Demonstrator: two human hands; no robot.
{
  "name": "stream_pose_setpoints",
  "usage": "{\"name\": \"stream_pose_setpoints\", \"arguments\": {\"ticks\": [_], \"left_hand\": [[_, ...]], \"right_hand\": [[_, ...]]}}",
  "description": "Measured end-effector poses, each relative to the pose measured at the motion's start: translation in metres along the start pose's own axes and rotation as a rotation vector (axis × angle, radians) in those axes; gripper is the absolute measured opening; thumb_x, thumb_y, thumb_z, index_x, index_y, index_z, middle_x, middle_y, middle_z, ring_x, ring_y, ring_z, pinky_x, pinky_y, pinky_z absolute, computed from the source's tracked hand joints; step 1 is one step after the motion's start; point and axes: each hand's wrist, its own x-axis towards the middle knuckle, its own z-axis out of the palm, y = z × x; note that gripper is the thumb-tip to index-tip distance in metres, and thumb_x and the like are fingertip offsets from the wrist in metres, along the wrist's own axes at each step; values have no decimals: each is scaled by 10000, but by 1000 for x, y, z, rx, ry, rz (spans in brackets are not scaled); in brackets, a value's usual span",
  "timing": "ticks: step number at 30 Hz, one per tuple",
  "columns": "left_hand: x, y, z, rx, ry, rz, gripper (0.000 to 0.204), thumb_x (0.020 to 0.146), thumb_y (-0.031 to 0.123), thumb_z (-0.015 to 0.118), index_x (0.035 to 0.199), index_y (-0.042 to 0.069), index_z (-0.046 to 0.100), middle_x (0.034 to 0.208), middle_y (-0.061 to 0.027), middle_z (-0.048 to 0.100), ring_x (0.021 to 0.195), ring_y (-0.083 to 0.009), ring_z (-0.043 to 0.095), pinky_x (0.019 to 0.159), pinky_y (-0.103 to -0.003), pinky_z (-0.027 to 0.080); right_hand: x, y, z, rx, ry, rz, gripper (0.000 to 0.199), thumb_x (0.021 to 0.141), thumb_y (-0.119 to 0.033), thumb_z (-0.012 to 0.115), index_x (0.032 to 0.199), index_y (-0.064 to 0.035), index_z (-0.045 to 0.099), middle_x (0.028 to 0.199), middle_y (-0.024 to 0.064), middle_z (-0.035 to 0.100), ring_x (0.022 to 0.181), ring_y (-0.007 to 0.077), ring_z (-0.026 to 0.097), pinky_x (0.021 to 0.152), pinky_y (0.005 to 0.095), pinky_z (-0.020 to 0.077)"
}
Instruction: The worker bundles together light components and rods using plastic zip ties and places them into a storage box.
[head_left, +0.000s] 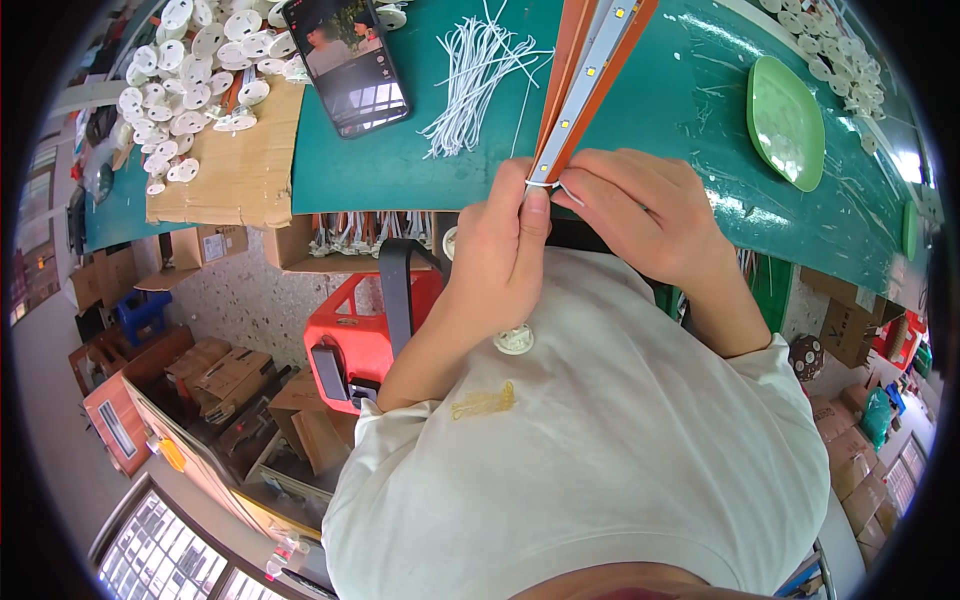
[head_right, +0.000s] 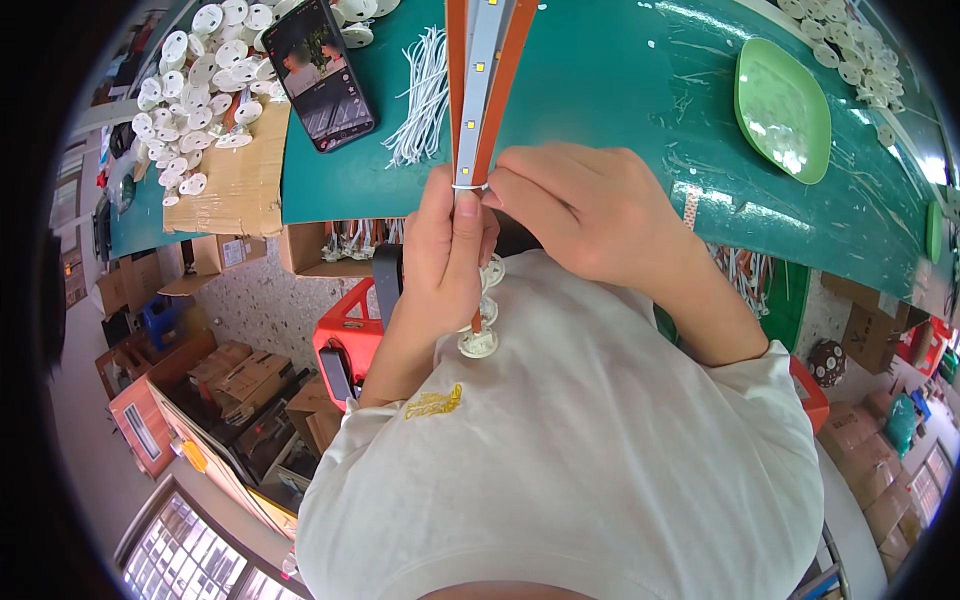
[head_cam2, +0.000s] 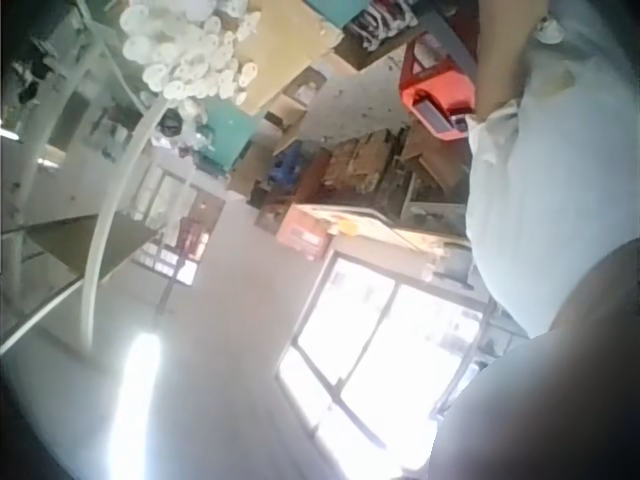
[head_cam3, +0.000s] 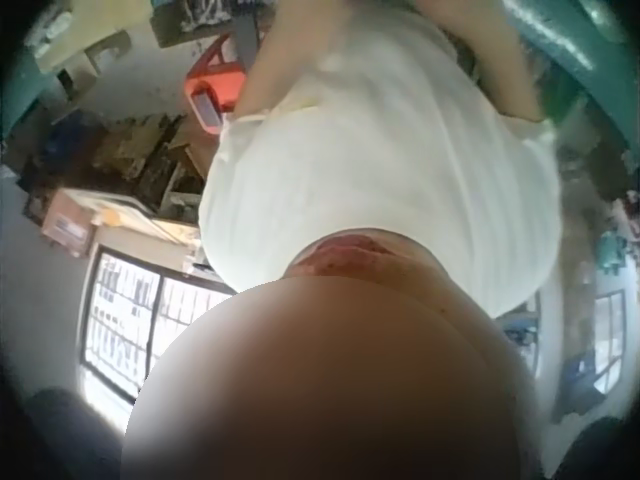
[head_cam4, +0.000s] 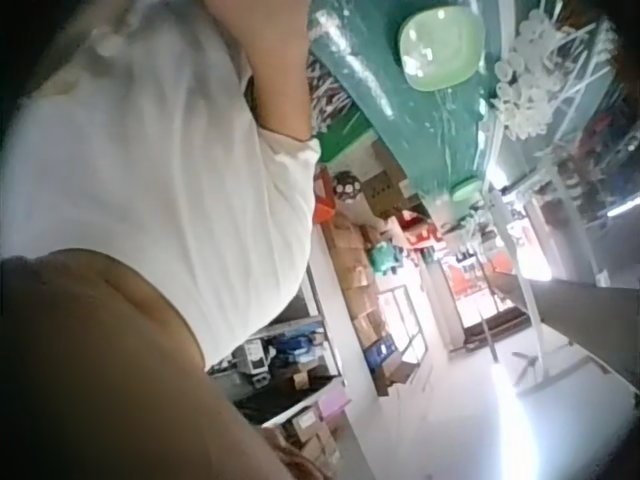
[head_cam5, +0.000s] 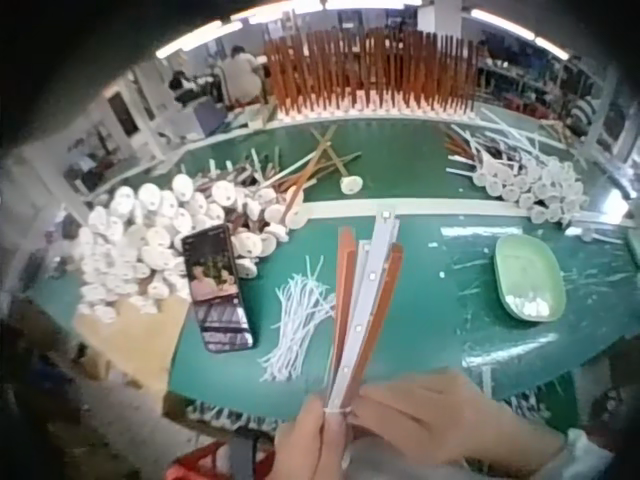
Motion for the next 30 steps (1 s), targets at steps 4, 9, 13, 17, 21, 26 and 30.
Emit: {"name": "stream_pose_setpoints", "arguments": {"ticks": [4,9,13,17,21,26,30], "left_hand": [[1,2,-2,-10,-38,-49,214,1055,147,407,1183,0,494,618,-124,521,518,-272,542,528,-369,408],[-1,4,1,-36,-53,-51,217,1051,147,418,1183,-4,499,637,-133,522,532,-282,545,531,-379,404],[-1,11,0,35,-65,-49,227,1051,146,419,1192,-12,500,657,-142,535,545,-290,557,542,-378,418],[-2,12,1,43,-76,20,229,1048,138,424,1191,-20,505,674,-145,552,561,-299,573,549,-376,429],[-1,5,4,-104,-72,114,228,1050,142,426,1184,-23,507,680,-137,564,558,-289,576,541,-369,426],[-2,4,-1,-150,-2,-29,252,1062,167,402,1192,-30,491,664,-122,543,527,-248,534,526,-350,411],[0,1,0,-146,27,-51,272,1073,203,386,1190,-23,481,632,-84,506,508,-170,485,516,-325,387]], "right_hand": [[3,-6,-7,-20,-122,84,243,757,-24,763,960,54,653,952,155,699,692,251,683,511,310,536],[-1,-8,-4,175,-105,262,142,823,9,722,951,47,673,860,139,697,609,210,669,514,291,532],[-8,-14,-5,741,-107,855,62,915,0,658,921,55,687,774,88,686,531,115,626,481,240,507],[-14,-1,-4,1196,-157,1188,102,952,-27,623,955,64,670,781,72,663,533,79,594,432,218,459],[-31,6,8,1972,-115,1318,150,980,-85,599,1034,49,641,835,86,644,516,92,557,435,237,436],[-15,-18,17,803,190,995,179,952,-119,642,1057,26,647,950,89,670,756,152,627,577,284,506],[-5,7,9,15,97,85,348,723,-109,812,1017,4,665,967,121,667,784,271,630,572,302,485]]}}
